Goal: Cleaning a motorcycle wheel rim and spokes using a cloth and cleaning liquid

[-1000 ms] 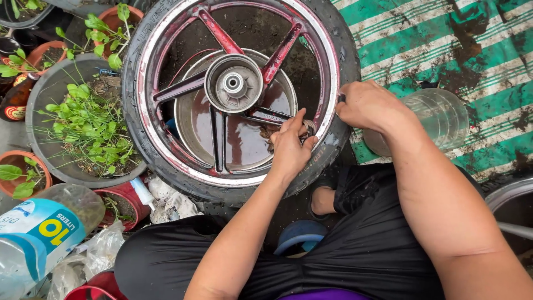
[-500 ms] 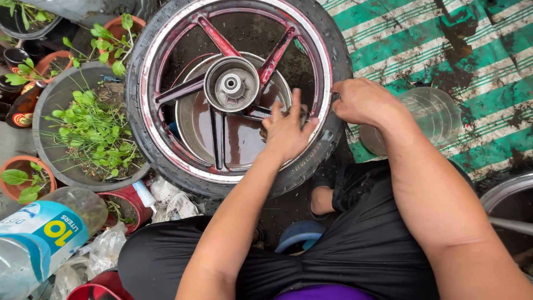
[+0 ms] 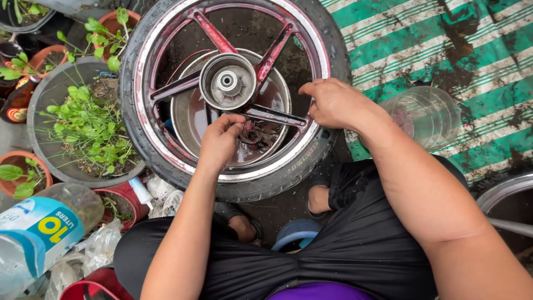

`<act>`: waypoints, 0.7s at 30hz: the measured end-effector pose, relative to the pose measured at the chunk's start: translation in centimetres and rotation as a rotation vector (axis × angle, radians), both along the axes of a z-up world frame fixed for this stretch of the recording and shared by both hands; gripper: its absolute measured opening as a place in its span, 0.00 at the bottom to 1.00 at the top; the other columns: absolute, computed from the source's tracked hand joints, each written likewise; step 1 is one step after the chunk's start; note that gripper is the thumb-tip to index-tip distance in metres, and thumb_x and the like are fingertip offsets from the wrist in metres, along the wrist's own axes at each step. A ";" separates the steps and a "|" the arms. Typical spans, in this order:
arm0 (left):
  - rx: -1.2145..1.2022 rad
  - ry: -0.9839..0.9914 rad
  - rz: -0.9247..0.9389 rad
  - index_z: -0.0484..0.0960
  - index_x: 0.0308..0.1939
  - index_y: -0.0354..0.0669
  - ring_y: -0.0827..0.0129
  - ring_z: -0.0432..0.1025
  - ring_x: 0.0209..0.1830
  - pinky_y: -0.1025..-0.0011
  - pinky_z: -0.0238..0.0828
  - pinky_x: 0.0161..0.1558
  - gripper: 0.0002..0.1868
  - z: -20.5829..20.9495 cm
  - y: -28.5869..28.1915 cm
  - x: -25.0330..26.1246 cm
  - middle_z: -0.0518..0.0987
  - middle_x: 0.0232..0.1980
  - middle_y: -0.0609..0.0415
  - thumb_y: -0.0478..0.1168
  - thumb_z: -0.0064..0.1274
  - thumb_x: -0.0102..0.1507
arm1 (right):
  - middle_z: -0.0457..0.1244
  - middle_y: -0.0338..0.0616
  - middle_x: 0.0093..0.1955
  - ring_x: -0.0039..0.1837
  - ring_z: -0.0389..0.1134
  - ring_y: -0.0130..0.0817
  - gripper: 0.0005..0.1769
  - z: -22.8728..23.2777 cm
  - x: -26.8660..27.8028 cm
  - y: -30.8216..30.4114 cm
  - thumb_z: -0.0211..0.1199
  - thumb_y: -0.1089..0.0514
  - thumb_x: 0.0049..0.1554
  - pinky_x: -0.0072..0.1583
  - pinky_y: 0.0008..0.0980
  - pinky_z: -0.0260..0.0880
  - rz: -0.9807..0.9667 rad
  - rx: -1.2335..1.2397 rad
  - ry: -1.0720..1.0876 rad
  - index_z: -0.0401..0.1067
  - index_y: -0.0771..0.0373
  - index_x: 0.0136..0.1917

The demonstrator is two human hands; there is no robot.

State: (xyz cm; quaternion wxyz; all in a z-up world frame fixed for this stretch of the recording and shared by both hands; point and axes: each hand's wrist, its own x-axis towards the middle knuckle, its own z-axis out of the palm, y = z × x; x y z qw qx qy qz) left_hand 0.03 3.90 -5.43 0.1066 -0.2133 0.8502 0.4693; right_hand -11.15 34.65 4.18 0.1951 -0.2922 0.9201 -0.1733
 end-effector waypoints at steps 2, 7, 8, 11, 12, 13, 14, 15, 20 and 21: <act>0.087 -0.046 0.042 0.92 0.58 0.69 0.70 0.81 0.52 0.67 0.76 0.57 0.13 -0.1 -0.1 0.3 0.89 0.44 0.62 0.53 0.59 0.71 | 0.63 0.58 0.74 0.77 0.59 0.71 0.31 -1.8 -0.5 -0.4 0.63 0.54 0.56 0.68 0.70 0.72 -0.024 0.214 0.072 0.74 0.58 0.73; 0.387 -0.460 0.219 0.74 0.82 0.59 0.48 0.71 0.80 0.60 0.69 0.68 0.37 7.0 2.6 -0.8 0.69 0.88 0.59 0.61 0.48 0.69 | 0.22 0.59 0.94 0.91 0.24 0.74 0.51 -2.0 -4.3 1.0 0.57 0.43 0.73 0.87 0.67 0.37 -0.649 0.184 -0.202 0.28 0.52 0.94; 0.445 -0.417 0.258 0.72 0.83 0.54 0.52 0.68 0.82 0.60 0.69 0.72 0.38 5.6 2.5 -1.2 0.67 0.89 0.57 0.60 0.49 0.69 | 0.37 0.62 0.91 0.88 0.39 0.71 0.56 -4.3 -5.5 2.3 0.58 0.34 0.70 0.82 0.63 0.48 -0.683 0.105 -0.222 0.29 0.54 0.94; 0.549 -0.381 0.374 0.71 0.82 0.44 0.51 0.66 0.84 0.59 0.65 0.79 0.39 4.1 3.1 -3.0 0.70 0.87 0.51 0.56 0.52 0.69 | 0.53 0.61 0.87 0.83 0.57 0.65 0.58 -6.1 -6.6 2.9 0.63 0.29 0.68 0.77 0.61 0.60 -0.741 0.011 -0.256 0.36 0.58 0.91; 0.591 -0.386 0.429 0.71 0.81 0.39 0.46 0.66 0.83 0.56 0.61 0.83 0.40 4.0 3.5 -3.8 0.74 0.84 0.47 0.54 0.55 0.67 | 0.55 0.59 0.86 0.82 0.59 0.64 0.54 -5.9 -6.4 2.8 0.68 0.33 0.68 0.76 0.63 0.62 -0.786 -0.011 -0.265 0.43 0.59 0.90; 0.592 -0.391 0.439 0.71 0.81 0.39 0.46 0.66 0.83 0.56 0.61 0.83 0.40 3.6 3.2 -3.8 0.74 0.84 0.47 0.54 0.55 0.67 | 0.55 0.59 0.86 0.82 0.59 0.64 0.54 -6.1 -6.0 2.5 0.68 0.33 0.68 0.76 0.63 0.62 -0.777 -0.006 -0.272 0.43 0.59 0.90; 0.573 -0.375 0.461 0.73 0.80 0.42 0.52 0.70 0.80 0.58 0.66 0.75 0.42 3.2 3.1 -4.4 0.75 0.83 0.51 0.57 0.55 0.65 | 0.55 0.58 0.87 0.81 0.59 0.65 0.54 -5.9 -5.9 2.6 0.67 0.32 0.68 0.74 0.65 0.62 -0.791 -0.005 -0.272 0.43 0.59 0.90; 0.553 -0.359 0.483 0.74 0.80 0.44 0.59 0.73 0.76 0.60 0.72 0.67 0.44 2.9 3.1 -5.0 0.77 0.81 0.56 0.60 0.56 0.62 | 0.54 0.58 0.87 0.81 0.59 0.67 0.54 -5.8 -5.8 2.8 0.66 0.31 0.68 0.73 0.66 0.63 -0.805 -0.004 -0.271 0.43 0.59 0.90; 0.425 -0.240 0.377 0.69 0.77 0.18 0.30 0.60 0.83 0.40 0.58 0.80 0.57 3.9 0.8 -3.7 0.68 0.79 0.21 0.72 0.56 0.66 | 0.63 0.85 0.73 0.77 0.64 0.77 0.53 -7.9 -2.2 2.4 0.64 0.28 0.70 0.74 0.71 0.64 -0.694 0.154 -0.142 0.55 0.79 0.81; 0.323 -0.239 0.353 0.74 0.73 0.17 0.35 0.63 0.83 0.42 0.58 0.81 0.59 5.0 0.4 -3.7 0.75 0.75 0.23 0.76 0.54 0.64 | 0.64 0.87 0.71 0.76 0.66 0.79 0.54 -7.4 -1.2 1.7 0.60 0.27 0.72 0.73 0.71 0.65 -0.686 0.245 -0.128 0.56 0.82 0.80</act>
